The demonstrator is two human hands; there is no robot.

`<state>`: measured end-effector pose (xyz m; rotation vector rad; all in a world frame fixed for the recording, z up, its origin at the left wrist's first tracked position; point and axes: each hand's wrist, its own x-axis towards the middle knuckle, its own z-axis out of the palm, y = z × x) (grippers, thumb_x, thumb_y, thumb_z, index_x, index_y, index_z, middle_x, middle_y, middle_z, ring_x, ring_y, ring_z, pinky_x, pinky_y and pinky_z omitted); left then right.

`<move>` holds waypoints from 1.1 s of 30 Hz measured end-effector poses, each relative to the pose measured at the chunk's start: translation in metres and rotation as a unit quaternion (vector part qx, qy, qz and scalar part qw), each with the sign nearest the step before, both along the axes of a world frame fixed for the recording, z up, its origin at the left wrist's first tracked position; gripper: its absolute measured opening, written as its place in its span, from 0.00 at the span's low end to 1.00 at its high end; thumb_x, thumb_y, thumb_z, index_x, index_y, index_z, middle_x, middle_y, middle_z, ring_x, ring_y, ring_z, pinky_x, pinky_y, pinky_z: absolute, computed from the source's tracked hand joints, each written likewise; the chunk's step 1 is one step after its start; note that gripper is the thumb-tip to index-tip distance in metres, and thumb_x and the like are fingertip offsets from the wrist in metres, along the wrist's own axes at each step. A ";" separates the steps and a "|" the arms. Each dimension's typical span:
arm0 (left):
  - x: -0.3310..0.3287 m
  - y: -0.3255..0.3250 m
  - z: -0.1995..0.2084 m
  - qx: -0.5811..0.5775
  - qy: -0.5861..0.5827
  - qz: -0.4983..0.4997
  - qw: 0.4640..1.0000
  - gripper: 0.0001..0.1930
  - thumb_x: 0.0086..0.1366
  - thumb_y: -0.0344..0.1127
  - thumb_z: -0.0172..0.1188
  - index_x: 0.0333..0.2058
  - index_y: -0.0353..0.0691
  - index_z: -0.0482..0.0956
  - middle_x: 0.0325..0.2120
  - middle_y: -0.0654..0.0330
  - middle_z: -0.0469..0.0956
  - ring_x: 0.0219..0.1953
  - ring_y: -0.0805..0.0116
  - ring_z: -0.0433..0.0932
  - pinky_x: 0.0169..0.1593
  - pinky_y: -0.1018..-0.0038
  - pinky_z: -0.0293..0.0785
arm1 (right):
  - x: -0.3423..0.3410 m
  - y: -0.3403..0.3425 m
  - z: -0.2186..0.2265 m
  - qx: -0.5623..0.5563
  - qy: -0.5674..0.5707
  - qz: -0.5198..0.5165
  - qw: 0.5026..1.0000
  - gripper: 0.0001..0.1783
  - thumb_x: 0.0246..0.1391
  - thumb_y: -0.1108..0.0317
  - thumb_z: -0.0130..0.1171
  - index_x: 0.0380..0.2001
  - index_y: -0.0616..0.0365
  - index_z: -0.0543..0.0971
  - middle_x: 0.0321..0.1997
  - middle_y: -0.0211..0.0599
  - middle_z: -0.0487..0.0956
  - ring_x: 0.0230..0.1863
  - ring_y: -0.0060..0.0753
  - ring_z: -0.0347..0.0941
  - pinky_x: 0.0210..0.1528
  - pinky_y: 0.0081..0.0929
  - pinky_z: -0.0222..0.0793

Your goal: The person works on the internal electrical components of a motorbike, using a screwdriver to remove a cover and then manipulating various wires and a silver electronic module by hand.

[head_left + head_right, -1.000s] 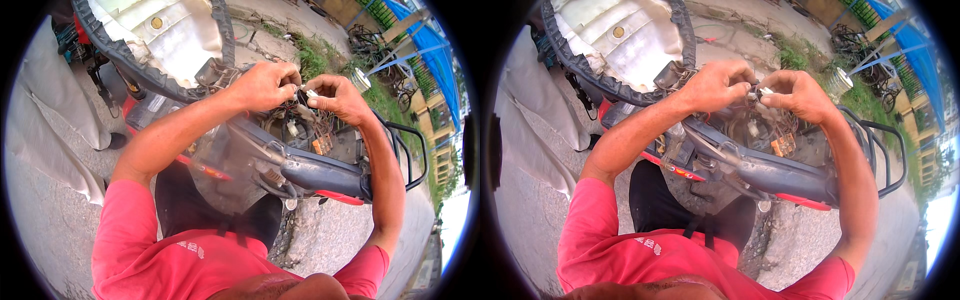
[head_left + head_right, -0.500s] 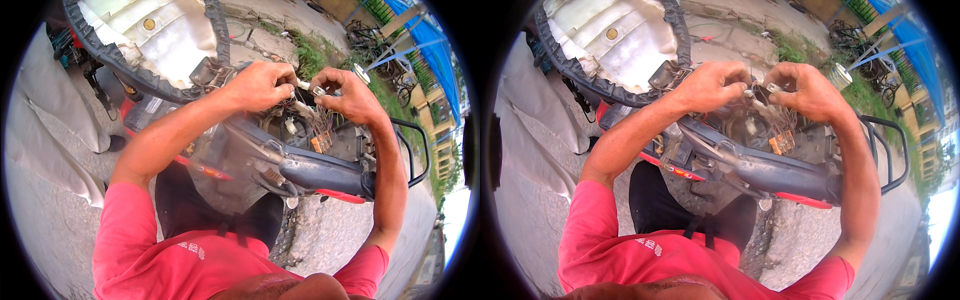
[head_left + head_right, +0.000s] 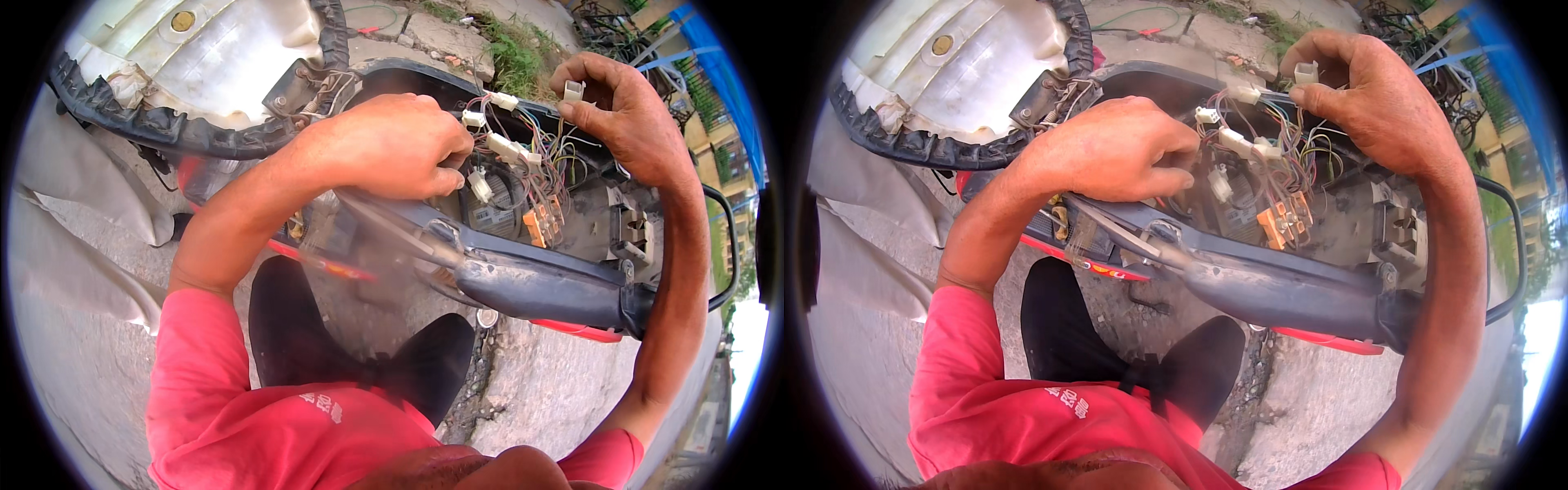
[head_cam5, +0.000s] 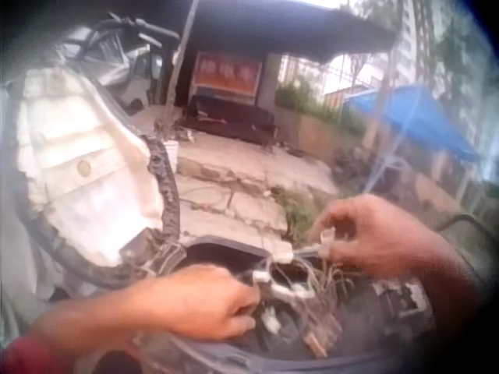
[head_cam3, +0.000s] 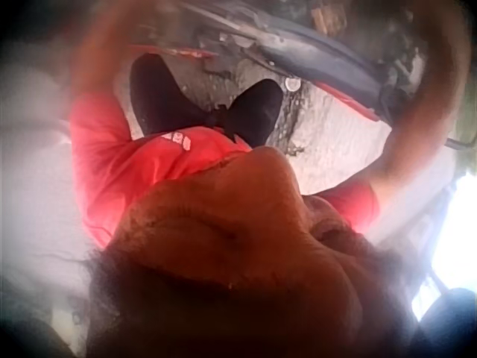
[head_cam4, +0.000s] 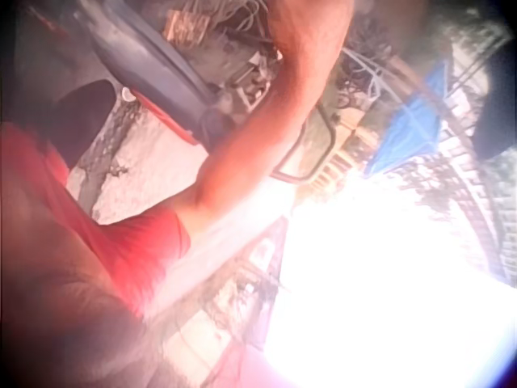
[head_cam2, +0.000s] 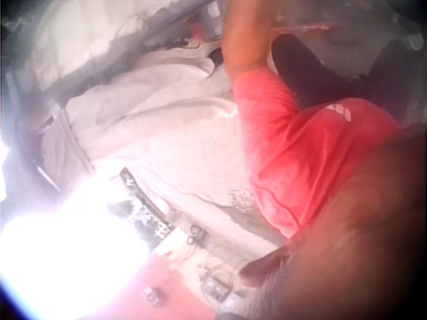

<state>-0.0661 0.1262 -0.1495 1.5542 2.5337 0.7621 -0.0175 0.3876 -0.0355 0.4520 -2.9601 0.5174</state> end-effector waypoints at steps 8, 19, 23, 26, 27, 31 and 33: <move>0.003 -0.006 0.000 -0.044 -0.003 -0.011 0.999 0.16 0.64 0.44 0.65 0.31 0.35 0.84 0.26 0.43 0.83 0.33 0.38 0.83 0.41 0.48 0.78 | -0.002 -0.026 -0.014 -0.041 0.012 -0.031 0.999 0.17 0.61 0.65 0.64 0.47 0.69 0.82 0.32 0.40 0.84 0.33 0.29 0.77 0.40 0.34 0.74; 0.003 0.001 0.001 -0.070 -0.122 0.048 0.989 0.19 0.62 0.48 0.65 0.35 0.33 0.85 0.30 0.43 0.85 0.38 0.39 0.85 0.43 0.48 0.81 | 0.010 -0.057 -0.056 -0.062 -0.013 0.017 0.998 0.12 0.54 0.68 0.69 0.41 0.59 0.83 0.41 0.49 0.83 0.44 0.59 0.80 0.47 0.52 0.74; 0.001 0.005 -0.007 0.001 -0.101 0.090 0.991 0.15 0.61 0.44 0.64 0.33 0.36 0.84 0.31 0.46 0.85 0.36 0.40 0.85 0.40 0.47 0.81 | 0.003 -0.050 -0.064 -0.134 -0.076 -0.027 0.988 0.13 0.56 0.67 0.69 0.43 0.60 0.84 0.40 0.48 0.84 0.40 0.52 0.82 0.46 0.46 0.76; 0.014 -0.001 0.002 0.033 -0.112 0.108 0.987 0.12 0.64 0.42 0.62 0.38 0.38 0.82 0.38 0.49 0.84 0.43 0.44 0.84 0.45 0.49 0.80 | 0.006 -0.050 -0.066 -0.160 -0.074 -0.053 0.983 0.16 0.56 0.64 0.69 0.45 0.62 0.85 0.44 0.51 0.85 0.46 0.56 0.83 0.50 0.46 0.76; 0.026 -0.011 0.010 0.068 -0.117 0.108 0.985 0.12 0.65 0.41 0.62 0.39 0.39 0.82 0.39 0.50 0.83 0.45 0.44 0.83 0.46 0.50 0.80 | 0.008 -0.051 -0.068 -0.151 -0.063 -0.058 0.985 0.17 0.56 0.64 0.69 0.46 0.63 0.84 0.46 0.52 0.85 0.48 0.58 0.82 0.53 0.48 0.76; 0.076 -0.093 0.070 0.110 -0.189 0.192 0.957 0.11 0.66 0.40 0.63 0.42 0.40 0.81 0.41 0.52 0.81 0.49 0.47 0.82 0.51 0.52 0.78 | 0.034 -0.065 -0.040 -0.113 -0.067 -0.056 0.990 0.21 0.54 0.64 0.69 0.51 0.61 0.83 0.51 0.55 0.82 0.55 0.61 0.78 0.60 0.50 0.71; 0.093 -0.150 0.104 0.139 -0.214 0.260 0.931 0.11 0.67 0.39 0.64 0.43 0.39 0.82 0.41 0.51 0.82 0.48 0.47 0.82 0.52 0.54 0.79 | 0.043 -0.072 -0.011 -0.096 -0.049 -0.054 0.993 0.22 0.54 0.63 0.69 0.50 0.61 0.83 0.51 0.55 0.82 0.55 0.60 0.77 0.60 0.50 0.71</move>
